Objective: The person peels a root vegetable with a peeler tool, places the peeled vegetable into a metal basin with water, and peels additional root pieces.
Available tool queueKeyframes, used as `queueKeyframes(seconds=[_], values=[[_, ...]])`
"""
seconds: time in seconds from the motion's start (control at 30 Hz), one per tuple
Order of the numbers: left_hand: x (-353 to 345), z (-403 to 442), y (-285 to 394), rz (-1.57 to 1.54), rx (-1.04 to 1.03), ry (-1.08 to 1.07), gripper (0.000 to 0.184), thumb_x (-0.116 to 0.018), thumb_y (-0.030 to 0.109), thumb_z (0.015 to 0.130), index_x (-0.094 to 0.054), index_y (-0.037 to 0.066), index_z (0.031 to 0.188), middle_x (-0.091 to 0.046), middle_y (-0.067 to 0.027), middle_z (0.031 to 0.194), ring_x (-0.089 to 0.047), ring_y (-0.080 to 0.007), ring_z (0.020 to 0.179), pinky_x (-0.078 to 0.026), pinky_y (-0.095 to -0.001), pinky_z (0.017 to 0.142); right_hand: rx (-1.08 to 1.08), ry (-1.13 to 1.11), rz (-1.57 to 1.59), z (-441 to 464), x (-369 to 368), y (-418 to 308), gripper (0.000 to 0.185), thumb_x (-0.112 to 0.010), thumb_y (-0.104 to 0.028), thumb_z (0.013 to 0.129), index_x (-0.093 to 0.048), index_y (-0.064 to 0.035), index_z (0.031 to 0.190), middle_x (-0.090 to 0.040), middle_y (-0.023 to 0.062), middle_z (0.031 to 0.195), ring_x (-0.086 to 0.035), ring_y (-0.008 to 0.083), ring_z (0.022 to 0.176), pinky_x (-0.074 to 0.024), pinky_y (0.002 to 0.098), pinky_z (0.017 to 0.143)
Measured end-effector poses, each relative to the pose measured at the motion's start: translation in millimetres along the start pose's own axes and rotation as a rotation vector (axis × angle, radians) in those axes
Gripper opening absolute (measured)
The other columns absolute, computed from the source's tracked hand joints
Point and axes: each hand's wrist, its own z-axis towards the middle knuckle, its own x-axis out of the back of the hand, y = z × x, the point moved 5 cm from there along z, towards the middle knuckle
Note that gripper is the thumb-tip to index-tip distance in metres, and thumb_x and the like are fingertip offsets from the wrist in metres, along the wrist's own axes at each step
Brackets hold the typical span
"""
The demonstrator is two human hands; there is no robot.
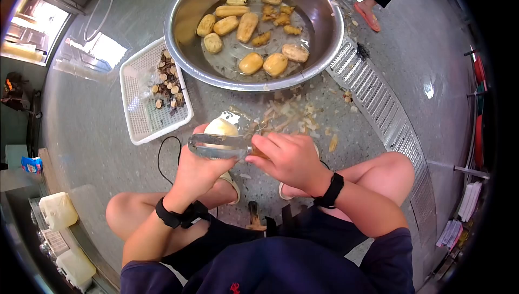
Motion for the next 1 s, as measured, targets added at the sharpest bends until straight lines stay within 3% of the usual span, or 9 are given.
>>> queueKeyframes(seconds=[0.13, 0.33, 0.5, 0.6, 0.8, 0.9, 1.0], values=[[2, 0, 2, 0.158, 0.136, -0.067, 0.052, -0.082, 0.017, 0.078, -0.062, -0.003, 0.122, -0.075, -0.0106, 0.106, -0.071, -0.0166, 0.094, -0.056, -0.0322, 0.083, -0.118, 0.032, 0.037, 4, -5, 3, 0.028, -0.07, -0.04, 0.095, -0.062, -0.0127, 0.094, -0.062, 0.0039, 0.075, -0.066, 0.0238, 0.063, -0.0491, 0.0369, 0.053], [9, 3, -22, 0.277, 0.103, 0.11, 0.062, -0.083, 0.028, 0.074, -0.059, -0.005, 0.12, -0.073, -0.0193, 0.101, -0.073, -0.0286, 0.093, -0.056, -0.038, 0.083, -0.307, -0.025, 0.219, 3, -27, 15, 0.03, -0.065, -0.04, 0.099, -0.061, -0.0108, 0.092, -0.065, 0.0086, 0.073, -0.067, 0.0317, 0.064, -0.0499, 0.0448, 0.057], [8, -1, -23, 0.368, 0.096, 0.155, 0.065, -0.083, 0.029, 0.073, -0.057, -0.006, 0.122, -0.072, -0.0214, 0.103, -0.073, -0.0315, 0.094, -0.057, -0.04, 0.084, -0.371, -0.041, 0.287, 0, -40, 17, 0.032, -0.062, -0.039, 0.101, -0.062, -0.0081, 0.092, -0.066, 0.0147, 0.07, -0.066, 0.0389, 0.066, -0.0497, 0.0498, 0.059], [-4, -14, -7, 0.371, -0.024, 0.201, 0.069, -0.084, 0.027, 0.073, -0.055, -0.006, 0.127, -0.072, -0.021, 0.106, -0.073, -0.0303, 0.097, -0.057, -0.0391, 0.086, -0.692, -0.15, 0.299, -17, -59, 61, 0.034, -0.061, -0.038, 0.102, -0.064, -0.0059, 0.092, -0.066, 0.0191, 0.071, -0.065, 0.0424, 0.067, -0.0497, 0.052, 0.062], [18, -4, -4, 0.207, -0.12, 0.21, 0.072, -0.085, 0.018, 0.073, -0.051, -0.001, 0.133, -0.071, -0.0188, 0.109, -0.073, -0.0265, 0.097, -0.057, -0.0377, 0.087, -0.665, -0.154, 0.518, -4, -33, 25, 0.035, -0.062, -0.038, 0.102, -0.064, -0.0042, 0.093, -0.068, 0.0189, 0.075, -0.065, 0.0423, 0.067, -0.051, 0.0513, 0.062], [16, -3, 6, 0.364, -0.086, 0.248, 0.068, -0.085, 0.019, 0.073, -0.053, 0.001, 0.13, -0.072, -0.0182, 0.108, -0.073, -0.0276, 0.097, -0.057, -0.0382, 0.086, -0.335, 0.115, 0.324, 5, -5, 13, 0.032, -0.064, -0.038, 0.1, -0.064, -0.0074, 0.094, -0.068, 0.0131, 0.077, -0.066, 0.0363, 0.065, -0.0507, 0.046, 0.058], [14, 1, -1, 0.428, -0.158, 0.186, 0.065, -0.085, 0.02, 0.072, -0.055, 0.004, 0.128, -0.071, -0.0181, 0.107, -0.073, -0.0332, 0.095, -0.057, -0.0408, 0.083, -0.157, 0.073, 0.125, 11, -2, 0, 0.027, -0.067, -0.038, 0.099, -0.063, -0.012, 0.093, -0.063, 0.0078, 0.074, -0.066, 0.0291, 0.062, -0.05, 0.041, 0.054]])
